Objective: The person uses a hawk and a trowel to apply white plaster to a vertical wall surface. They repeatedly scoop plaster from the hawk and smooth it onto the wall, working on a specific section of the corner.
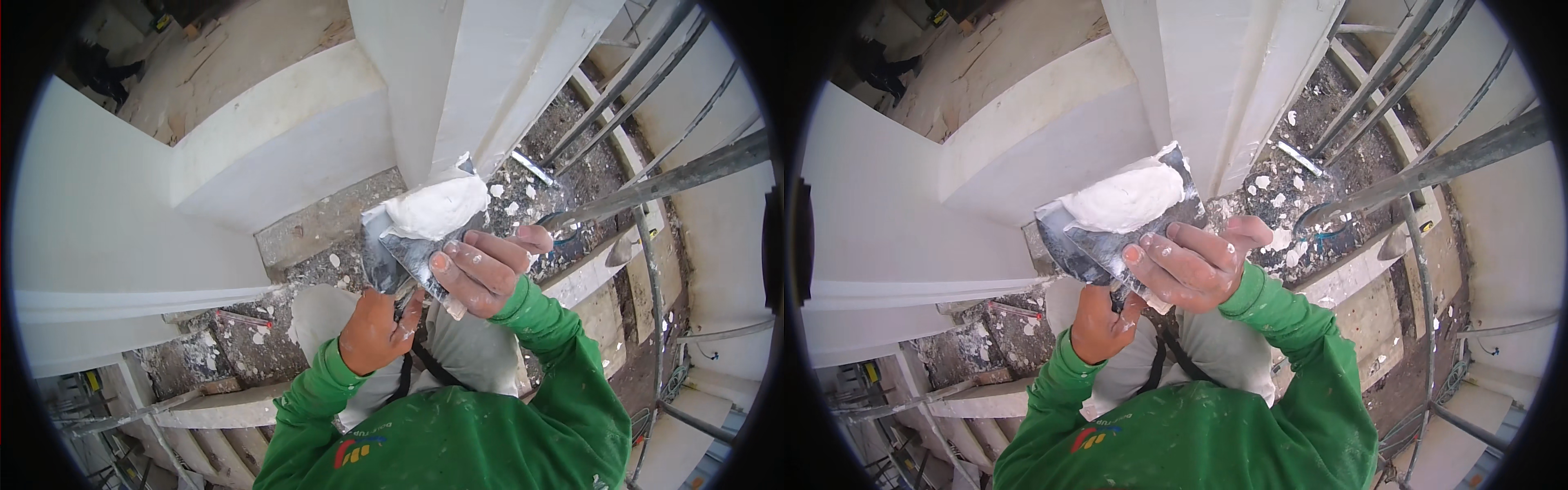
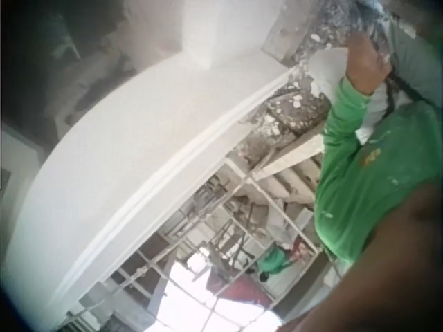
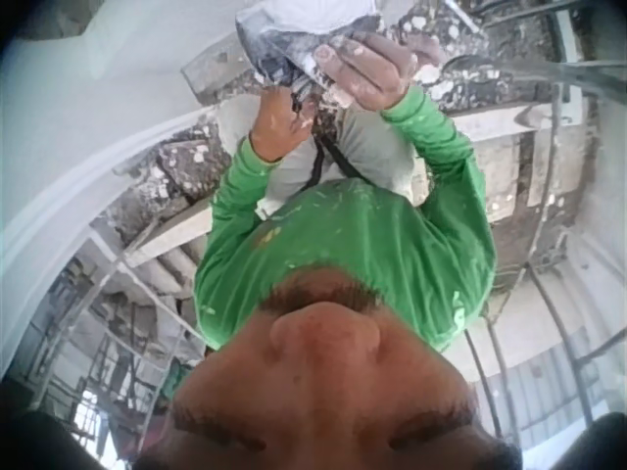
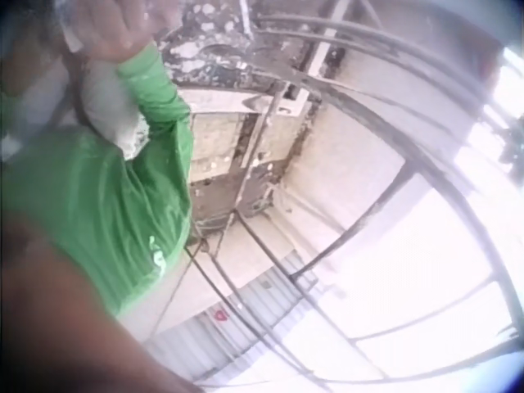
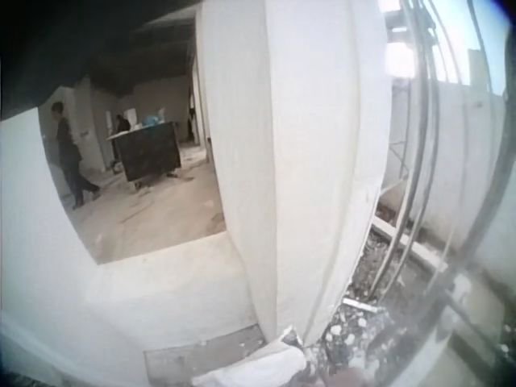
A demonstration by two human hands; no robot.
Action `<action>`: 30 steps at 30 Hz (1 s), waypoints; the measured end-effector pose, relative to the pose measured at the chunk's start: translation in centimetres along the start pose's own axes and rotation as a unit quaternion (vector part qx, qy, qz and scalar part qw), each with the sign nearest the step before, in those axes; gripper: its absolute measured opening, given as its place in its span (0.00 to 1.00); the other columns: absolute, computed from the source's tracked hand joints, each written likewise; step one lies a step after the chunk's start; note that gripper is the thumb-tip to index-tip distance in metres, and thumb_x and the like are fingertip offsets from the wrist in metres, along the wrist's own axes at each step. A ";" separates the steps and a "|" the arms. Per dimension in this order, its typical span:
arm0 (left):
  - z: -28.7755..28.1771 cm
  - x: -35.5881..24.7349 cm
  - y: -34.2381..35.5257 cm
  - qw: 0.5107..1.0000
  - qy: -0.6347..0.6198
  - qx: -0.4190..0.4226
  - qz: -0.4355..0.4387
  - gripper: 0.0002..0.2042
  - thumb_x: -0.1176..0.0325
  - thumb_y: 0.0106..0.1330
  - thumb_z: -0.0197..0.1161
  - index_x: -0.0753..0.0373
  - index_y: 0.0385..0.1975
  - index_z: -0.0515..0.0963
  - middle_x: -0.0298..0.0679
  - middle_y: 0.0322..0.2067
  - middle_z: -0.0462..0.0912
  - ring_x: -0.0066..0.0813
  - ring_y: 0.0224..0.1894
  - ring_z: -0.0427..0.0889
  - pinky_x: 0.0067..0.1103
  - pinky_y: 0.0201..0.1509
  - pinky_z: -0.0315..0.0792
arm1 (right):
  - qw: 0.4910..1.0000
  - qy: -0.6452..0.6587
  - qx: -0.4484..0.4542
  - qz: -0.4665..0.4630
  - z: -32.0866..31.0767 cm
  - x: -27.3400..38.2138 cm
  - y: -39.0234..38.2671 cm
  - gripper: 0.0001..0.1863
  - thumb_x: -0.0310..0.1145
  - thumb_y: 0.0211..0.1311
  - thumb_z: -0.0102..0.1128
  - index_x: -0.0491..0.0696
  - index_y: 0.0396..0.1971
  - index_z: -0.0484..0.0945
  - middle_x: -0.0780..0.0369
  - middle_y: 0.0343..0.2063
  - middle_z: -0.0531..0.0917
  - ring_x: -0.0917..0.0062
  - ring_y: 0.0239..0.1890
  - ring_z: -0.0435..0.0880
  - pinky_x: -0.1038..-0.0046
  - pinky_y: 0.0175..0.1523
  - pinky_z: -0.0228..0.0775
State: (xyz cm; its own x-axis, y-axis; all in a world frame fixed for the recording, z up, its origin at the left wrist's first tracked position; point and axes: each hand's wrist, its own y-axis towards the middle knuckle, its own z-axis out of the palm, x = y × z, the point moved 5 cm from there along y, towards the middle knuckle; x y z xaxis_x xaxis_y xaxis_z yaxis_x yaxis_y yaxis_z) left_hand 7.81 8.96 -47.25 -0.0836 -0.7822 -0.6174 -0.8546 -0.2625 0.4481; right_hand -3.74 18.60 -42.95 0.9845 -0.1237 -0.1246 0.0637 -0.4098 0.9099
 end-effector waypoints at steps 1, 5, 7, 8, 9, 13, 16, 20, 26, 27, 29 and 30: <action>1.1 0.9 -0.3 0.998 0.000 0.067 0.004 0.18 0.77 0.58 0.57 0.70 0.49 0.67 0.54 0.37 0.74 0.53 0.35 0.74 0.35 0.37 0.68 | 0.999 -0.011 -0.041 -0.018 -0.7 -0.6 0.5 0.16 0.32 0.48 0.61 0.61 0.41 0.76 0.73 0.35 0.70 0.83 0.35 0.72 0.63 0.52 0.53; 3.7 10.7 -6.0 0.991 0.039 0.131 0.003 0.19 0.73 0.66 0.50 0.70 0.55 0.62 0.56 0.40 0.75 0.50 0.32 0.78 0.32 0.36 0.74 | 0.976 0.031 -0.206 -0.068 -3.3 -2.6 3.0 0.12 0.34 0.52 0.60 0.60 0.37 0.73 0.72 0.31 0.68 0.82 0.32 0.70 0.64 0.49 0.55; 2.3 13.4 -6.7 0.987 -0.014 0.138 -0.085 0.17 0.71 0.68 0.49 0.70 0.54 0.62 0.51 0.33 0.77 0.40 0.24 0.79 0.26 0.27 0.73 | 0.976 0.150 -0.145 -0.064 -6.1 -4.6 4.5 0.08 0.38 0.57 0.60 0.58 0.34 0.71 0.71 0.29 0.69 0.82 0.32 0.69 0.64 0.49 0.55; 0.4 11.1 -4.1 0.969 -0.079 0.187 -0.142 0.15 0.70 0.69 0.49 0.71 0.52 0.62 0.48 0.29 0.77 0.36 0.21 0.78 0.24 0.24 0.72 | 0.969 0.225 -0.100 -0.009 -6.7 -5.5 5.0 0.08 0.39 0.59 0.59 0.56 0.34 0.70 0.71 0.29 0.70 0.82 0.32 0.69 0.66 0.48 0.57; 0.2 10.2 -2.9 0.943 -0.156 0.241 -0.168 0.14 0.70 0.69 0.49 0.71 0.50 0.64 0.47 0.29 0.78 0.33 0.21 0.78 0.22 0.23 0.72 | 0.950 0.299 -0.069 0.053 -7.4 -6.4 5.6 0.10 0.40 0.61 0.59 0.54 0.34 0.69 0.70 0.28 0.70 0.83 0.32 0.69 0.67 0.48 0.58; 0.3 7.5 -0.9 0.812 -0.387 0.407 -0.160 0.07 0.71 0.69 0.51 0.69 0.40 0.67 0.46 0.29 0.78 0.25 0.21 0.78 0.20 0.21 0.69 | 0.808 0.470 0.046 0.352 -2.9 -9.1 5.6 0.19 0.45 0.66 0.51 0.43 0.44 0.67 0.65 0.32 0.72 0.82 0.35 0.71 0.75 0.48 0.64; 1.1 3.8 1.9 0.789 -0.423 0.445 -0.026 0.11 0.65 0.71 0.50 0.67 0.31 0.63 0.36 0.13 0.71 0.20 0.09 0.70 0.18 0.12 0.63 | 0.733 0.492 0.143 0.447 0.6 -8.8 5.1 0.24 0.47 0.67 0.50 0.40 0.48 0.66 0.66 0.36 0.74 0.85 0.38 0.71 0.81 0.47 0.63; 1.9 2.6 3.7 0.768 -0.457 0.447 -0.038 0.13 0.66 0.72 0.48 0.66 0.26 0.60 0.36 0.14 0.71 0.19 0.09 0.70 0.17 0.12 0.61 | 0.631 0.528 0.235 0.517 2.5 -8.2 1.4 0.18 0.43 0.69 0.50 0.41 0.45 0.68 0.67 0.36 0.74 0.88 0.38 0.69 0.82 0.44 0.64; 3.3 2.7 0.5 0.712 -0.542 0.436 -0.094 0.12 0.64 0.71 0.48 0.69 0.44 0.64 0.36 0.23 0.71 0.17 0.14 0.69 0.16 0.15 0.64 | 0.577 0.511 0.314 0.554 1.0 -7.6 -5.5 0.19 0.42 0.69 0.49 0.40 0.47 0.70 0.65 0.40 0.76 0.85 0.42 0.71 0.79 0.49 0.64; 3.6 2.9 -0.2 0.713 -0.540 0.434 -0.109 0.11 0.65 0.72 0.48 0.69 0.42 0.64 0.35 0.22 0.71 0.17 0.13 0.69 0.16 0.15 0.63 | 0.589 0.491 0.332 0.549 1.0 -8.0 -7.0 0.19 0.43 0.69 0.49 0.40 0.47 0.70 0.65 0.40 0.76 0.85 0.42 0.71 0.79 0.49 0.64; 4.2 3.6 -1.3 0.713 -0.533 0.435 -0.135 0.09 0.67 0.72 0.47 0.68 0.39 0.65 0.34 0.20 0.71 0.16 0.11 0.69 0.17 0.14 0.62 | 0.613 0.448 0.365 0.539 0.9 -8.5 -8.9 0.19 0.43 0.69 0.49 0.40 0.47 0.70 0.64 0.40 0.76 0.85 0.42 0.71 0.79 0.50 0.64; 3.8 3.5 -1.1 0.718 -0.541 0.420 -0.123 0.09 0.67 0.72 0.47 0.68 0.41 0.65 0.34 0.20 0.72 0.16 0.11 0.69 0.16 0.14 0.62 | 0.600 0.463 0.334 0.561 0.9 -8.3 -8.8 0.19 0.44 0.70 0.47 0.41 0.43 0.71 0.64 0.37 0.75 0.84 0.40 0.71 0.79 0.48 0.64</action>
State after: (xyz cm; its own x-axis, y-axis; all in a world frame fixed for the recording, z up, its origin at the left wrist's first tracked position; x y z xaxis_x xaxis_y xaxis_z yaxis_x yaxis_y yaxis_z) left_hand 6.51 8.63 -52.39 0.1624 0.2457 -0.9556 -0.8814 0.4715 -0.0285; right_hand -12.65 22.43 -50.26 0.0365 -0.2314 0.9722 -0.4997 -0.8467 -0.1828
